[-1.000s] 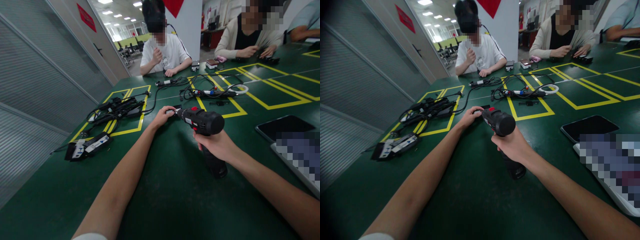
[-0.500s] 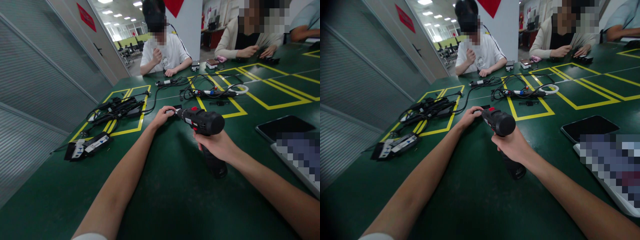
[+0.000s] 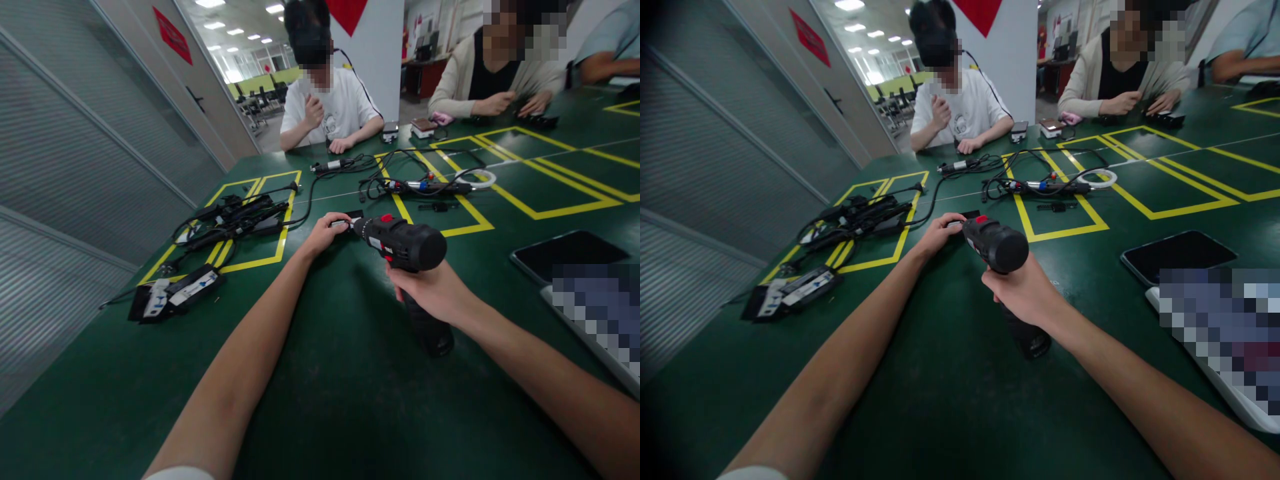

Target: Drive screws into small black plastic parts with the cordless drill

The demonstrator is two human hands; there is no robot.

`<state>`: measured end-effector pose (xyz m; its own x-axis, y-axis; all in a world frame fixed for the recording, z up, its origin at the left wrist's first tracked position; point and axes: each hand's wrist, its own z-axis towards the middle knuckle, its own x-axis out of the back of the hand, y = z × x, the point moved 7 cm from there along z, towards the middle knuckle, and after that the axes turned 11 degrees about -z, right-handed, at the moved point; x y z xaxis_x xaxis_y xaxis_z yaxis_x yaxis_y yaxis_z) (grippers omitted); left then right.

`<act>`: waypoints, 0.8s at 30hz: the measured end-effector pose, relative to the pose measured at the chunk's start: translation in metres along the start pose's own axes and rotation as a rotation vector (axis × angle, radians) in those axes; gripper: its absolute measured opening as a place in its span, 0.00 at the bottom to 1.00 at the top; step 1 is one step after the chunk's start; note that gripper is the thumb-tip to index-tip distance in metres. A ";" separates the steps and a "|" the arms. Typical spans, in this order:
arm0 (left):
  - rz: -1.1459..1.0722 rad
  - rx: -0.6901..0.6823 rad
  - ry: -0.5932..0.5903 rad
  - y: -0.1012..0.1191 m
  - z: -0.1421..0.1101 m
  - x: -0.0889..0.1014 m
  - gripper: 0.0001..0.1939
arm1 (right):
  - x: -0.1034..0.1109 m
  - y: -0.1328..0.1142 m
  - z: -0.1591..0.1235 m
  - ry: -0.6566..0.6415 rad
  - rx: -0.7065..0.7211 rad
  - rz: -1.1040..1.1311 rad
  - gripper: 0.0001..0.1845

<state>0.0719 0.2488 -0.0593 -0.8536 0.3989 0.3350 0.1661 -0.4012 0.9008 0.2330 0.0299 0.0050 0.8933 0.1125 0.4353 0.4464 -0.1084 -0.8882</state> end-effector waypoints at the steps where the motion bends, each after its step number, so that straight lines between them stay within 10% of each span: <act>1: 0.004 -0.001 -0.003 0.000 0.000 0.000 0.15 | 0.000 0.000 0.000 0.002 0.001 -0.011 0.03; 24: 0.044 -0.042 0.033 0.002 0.000 0.001 0.14 | 0.002 0.001 0.002 -0.009 0.009 0.019 0.05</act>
<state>0.0715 0.2480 -0.0571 -0.8618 0.3529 0.3644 0.1838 -0.4524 0.8727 0.2350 0.0322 0.0046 0.9012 0.1195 0.4165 0.4285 -0.1022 -0.8978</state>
